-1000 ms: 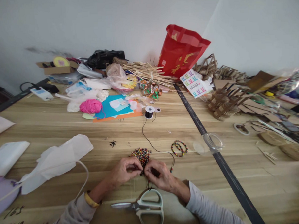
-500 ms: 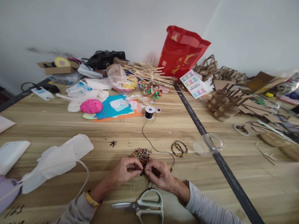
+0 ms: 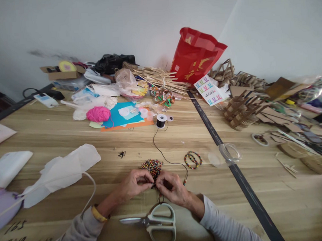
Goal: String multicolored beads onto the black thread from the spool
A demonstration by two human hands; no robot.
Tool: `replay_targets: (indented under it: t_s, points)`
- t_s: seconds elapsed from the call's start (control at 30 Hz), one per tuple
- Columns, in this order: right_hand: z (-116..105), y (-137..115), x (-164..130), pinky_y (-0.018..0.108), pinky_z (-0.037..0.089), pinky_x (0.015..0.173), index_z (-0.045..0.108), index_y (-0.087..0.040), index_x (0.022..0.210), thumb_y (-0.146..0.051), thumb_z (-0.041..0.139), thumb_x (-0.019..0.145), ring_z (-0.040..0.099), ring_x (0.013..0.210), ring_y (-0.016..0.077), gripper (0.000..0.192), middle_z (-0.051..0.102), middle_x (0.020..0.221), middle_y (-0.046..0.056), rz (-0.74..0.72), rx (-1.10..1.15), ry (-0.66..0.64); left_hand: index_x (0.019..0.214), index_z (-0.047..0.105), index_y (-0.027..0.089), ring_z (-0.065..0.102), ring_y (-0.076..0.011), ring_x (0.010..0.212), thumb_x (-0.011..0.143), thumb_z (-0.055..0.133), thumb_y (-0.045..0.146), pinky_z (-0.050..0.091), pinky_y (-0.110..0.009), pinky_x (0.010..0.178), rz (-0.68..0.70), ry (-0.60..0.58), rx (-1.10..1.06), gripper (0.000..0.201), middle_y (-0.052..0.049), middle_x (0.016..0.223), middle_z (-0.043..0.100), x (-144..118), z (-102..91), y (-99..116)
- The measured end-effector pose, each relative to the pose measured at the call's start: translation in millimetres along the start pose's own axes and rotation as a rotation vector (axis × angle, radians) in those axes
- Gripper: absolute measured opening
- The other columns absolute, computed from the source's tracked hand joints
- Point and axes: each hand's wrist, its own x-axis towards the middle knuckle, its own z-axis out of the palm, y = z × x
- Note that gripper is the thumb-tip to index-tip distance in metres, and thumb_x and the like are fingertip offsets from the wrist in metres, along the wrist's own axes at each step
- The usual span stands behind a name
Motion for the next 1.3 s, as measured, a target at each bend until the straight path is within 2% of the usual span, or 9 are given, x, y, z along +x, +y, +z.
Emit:
replay_targets:
  t_s: [1.3]
  points:
    - [-0.8,-4.3,0.9,0.020,0.037,0.053,0.055,-0.017,0.077,-0.019,0.050,0.084,0.046,0.057,0.0105,0.009,0.051,0.062,0.000,-0.014,-0.046,-0.020,0.074,0.065,0.011,0.062,-0.0152,0.073,0.070,0.065,0.021,0.050,-0.024,0.070,0.019,-0.019,0.022,0.011,-0.006,0.076,0.067,-1.5,-0.6,0.4]
